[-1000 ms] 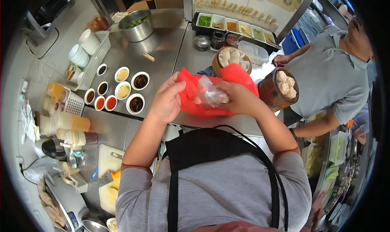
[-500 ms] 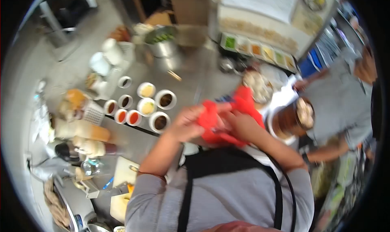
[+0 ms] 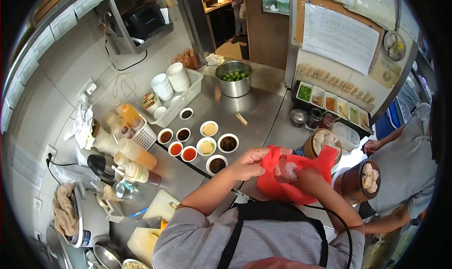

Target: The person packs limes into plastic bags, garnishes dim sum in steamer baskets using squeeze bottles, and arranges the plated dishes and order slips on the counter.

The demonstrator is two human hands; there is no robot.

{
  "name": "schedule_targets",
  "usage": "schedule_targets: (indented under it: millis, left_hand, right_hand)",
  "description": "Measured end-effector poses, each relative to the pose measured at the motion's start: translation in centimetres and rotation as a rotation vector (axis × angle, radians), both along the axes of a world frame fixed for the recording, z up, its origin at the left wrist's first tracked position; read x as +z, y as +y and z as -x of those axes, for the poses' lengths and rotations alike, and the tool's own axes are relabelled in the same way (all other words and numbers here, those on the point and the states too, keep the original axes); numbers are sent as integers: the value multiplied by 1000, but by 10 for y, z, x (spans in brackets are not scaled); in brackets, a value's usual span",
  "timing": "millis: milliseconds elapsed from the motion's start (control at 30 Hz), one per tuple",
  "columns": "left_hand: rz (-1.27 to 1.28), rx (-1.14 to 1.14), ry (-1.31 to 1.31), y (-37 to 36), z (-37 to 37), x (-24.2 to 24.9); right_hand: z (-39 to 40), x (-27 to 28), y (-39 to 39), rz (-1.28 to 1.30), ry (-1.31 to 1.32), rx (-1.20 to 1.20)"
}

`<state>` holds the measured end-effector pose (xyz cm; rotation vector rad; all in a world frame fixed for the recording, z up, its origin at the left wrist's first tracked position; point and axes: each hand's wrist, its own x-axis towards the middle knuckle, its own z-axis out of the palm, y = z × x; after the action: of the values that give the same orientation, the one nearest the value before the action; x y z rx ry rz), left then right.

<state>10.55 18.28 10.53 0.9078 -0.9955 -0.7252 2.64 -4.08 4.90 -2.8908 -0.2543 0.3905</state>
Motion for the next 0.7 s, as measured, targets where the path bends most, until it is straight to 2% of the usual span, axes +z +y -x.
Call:
schedule_targets:
  millis: [100, 200, 300, 400, 500, 633, 667, 700]
  left_hand:
    - [66, 13, -80, -4, -2, 1]
    - [52, 51, -10, -2, -1, -2]
    - [30, 19, 3, 0, -3, -2]
    - [38, 48, 3, 1, -3, -2]
    - [59, 75, -27, 3, -5, -2]
    - [53, 60, -30, 4, -7, -5]
    - [29, 63, -29, 4, -7, -3]
    - [5, 64, -30, 4, -7, -1]
  right_hand:
    - [-2, 5, 7, 60, 108, -27]
    - [1, 35, 8, 100, 165, -41]
    - [12, 69, -10, 654, -288, 77]
    - [16, 114, -9, 949, 4, -11]
    - [31, 155, -10, 942, 8, 10]
    - [43, 184, -30, 762, 19, 65]
    - [48, 189, -28, 812, -61, 40]
    - [49, 184, -33, 757, -117, 90]
